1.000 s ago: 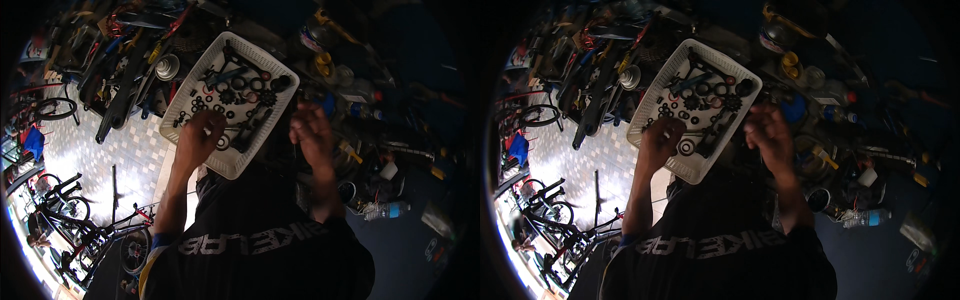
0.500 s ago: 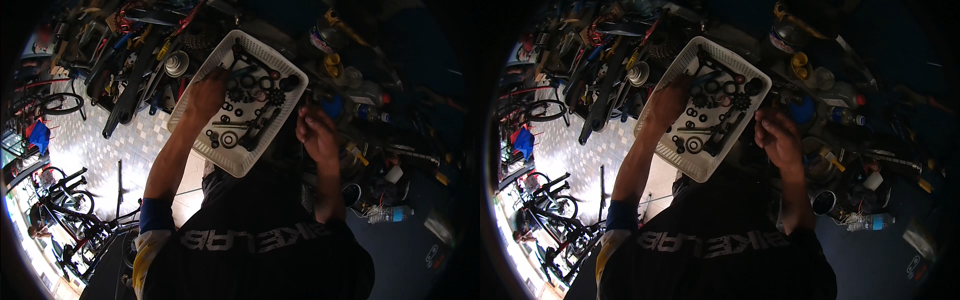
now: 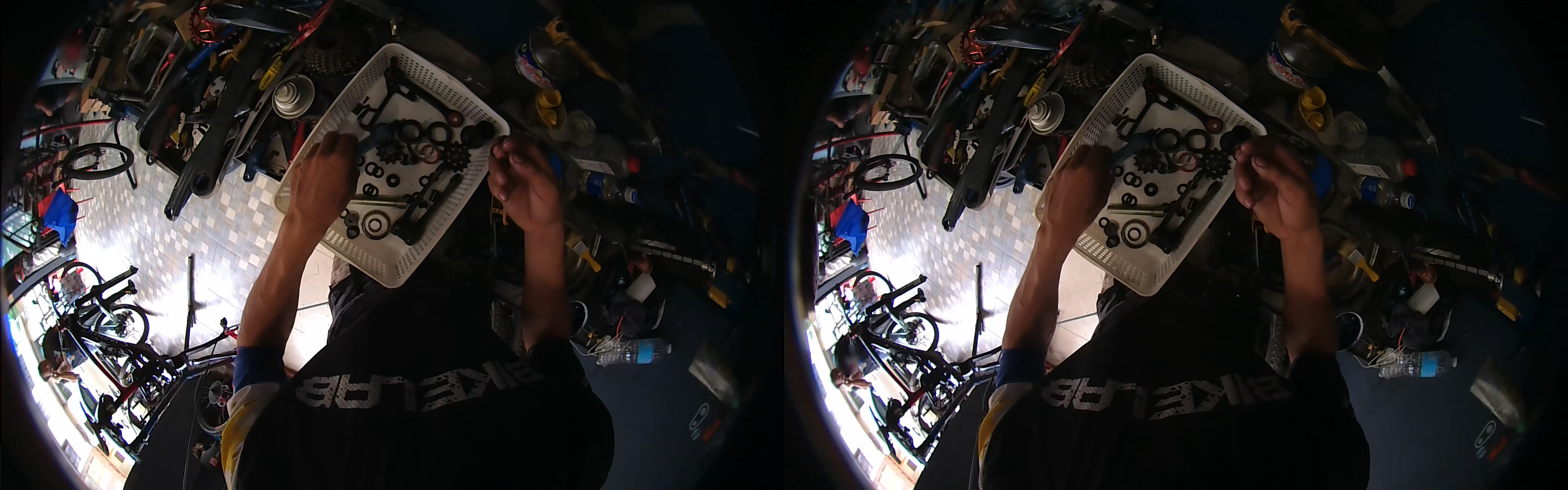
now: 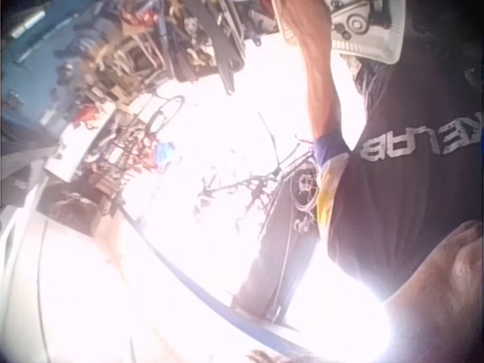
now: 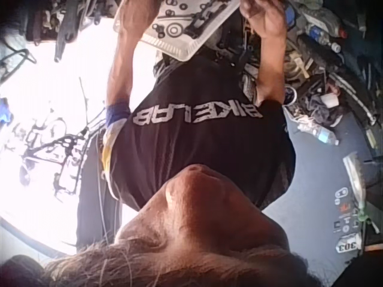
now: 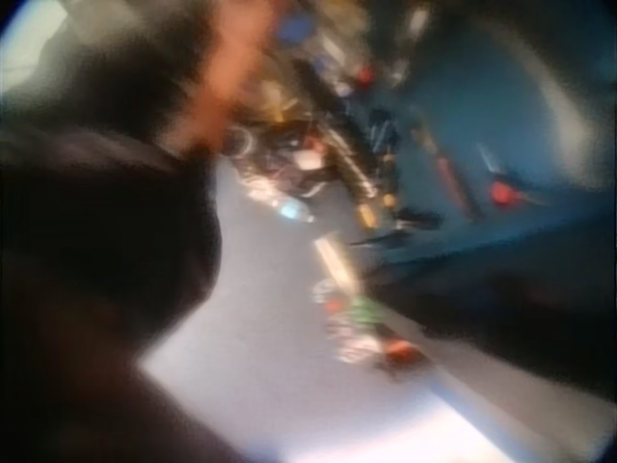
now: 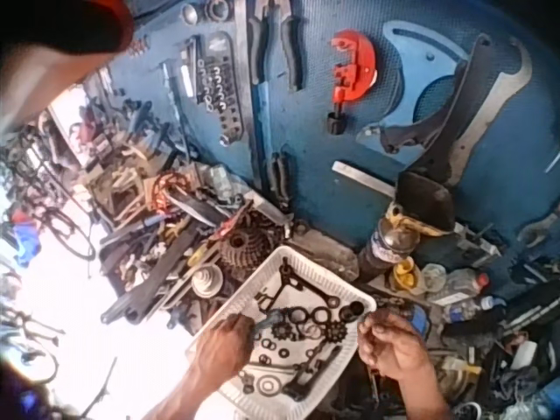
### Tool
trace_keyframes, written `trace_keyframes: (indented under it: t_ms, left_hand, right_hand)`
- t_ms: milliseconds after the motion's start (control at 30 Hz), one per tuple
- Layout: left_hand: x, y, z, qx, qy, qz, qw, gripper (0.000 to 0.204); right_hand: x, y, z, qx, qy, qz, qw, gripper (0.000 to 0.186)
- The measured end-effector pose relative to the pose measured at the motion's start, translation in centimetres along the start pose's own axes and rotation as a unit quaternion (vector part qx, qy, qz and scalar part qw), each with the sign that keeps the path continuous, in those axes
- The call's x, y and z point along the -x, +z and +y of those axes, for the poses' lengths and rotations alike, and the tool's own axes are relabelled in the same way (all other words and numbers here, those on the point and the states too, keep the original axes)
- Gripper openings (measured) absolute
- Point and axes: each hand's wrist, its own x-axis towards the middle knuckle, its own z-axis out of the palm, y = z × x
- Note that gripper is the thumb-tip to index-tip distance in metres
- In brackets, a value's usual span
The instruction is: The person selects small bicycle parts from a white basket, then uses a screwdriver to adjust components on a red bicycle frame mounted on a repair stand. The person handles washers, bolts, and a screwdriver while working on the bike.
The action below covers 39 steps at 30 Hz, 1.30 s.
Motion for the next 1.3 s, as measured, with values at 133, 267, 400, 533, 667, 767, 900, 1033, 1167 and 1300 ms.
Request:
trace_keyframes:
  t_ms: [133,267,400,533,667,767,900,1033,1167,1300]
  left_hand:
    - [3.4,-0.3,0.1,0.044,-0.001,0.006,0.999,0.025]
    - [5.5,0.2,-0.4,0.055,0.008,-0.006,0.998,0.029]
    - [6.1,0.8,-0.5,0.052,-0.002,0.003,0.999,0.030]
    - [6.7,0.8,-0.6,0.025,-0.004,-0.008,1.000,0.029]
    - [7.2,0.9,-0.5,0.026,-0.004,0.003,1.000,0.029]
    - [7.5,0.7,0.0,0.018,-0.007,0.005,1.000,0.031]
    - [8.0,0.3,0.5,0.011,0.001,0.045,0.999,0.031]
    - [8.8,-0.4,0.4,0.070,-0.013,0.062,0.996,0.031]
    - [9.9,-1.4,-0.7,0.179,-0.036,0.108,0.977,0.028]
    - [11.1,-2.3,-1.4,0.231,-0.062,0.149,0.959,0.022]
  right_hand:
    - [-1.2,-0.3,-0.6,0.042,0.016,-0.032,0.998,0.028]
    - [-2.4,1.3,-0.9,0.127,0.032,0.009,0.991,0.031]
    - [-3.9,2.9,-0.8,0.432,0.074,-0.052,0.897,0.024]
    - [-4.6,3.5,2.1,0.691,0.049,-0.172,0.700,0.023]
    - [-4.6,4.8,4.4,0.789,0.087,-0.249,0.555,0.024]
    - [-4.7,5.3,5.4,0.836,0.105,-0.278,0.461,0.026]
    - [-4.6,4.4,6.3,0.860,0.036,-0.300,0.411,0.025]
    - [-4.8,3.7,6.8,0.849,0.009,-0.309,0.429,0.016]
    - [-5.1,4.3,6.1,0.838,0.048,-0.310,0.447,0.020]
    - [-5.2,4.5,5.6,0.829,0.075,-0.311,0.458,0.021]
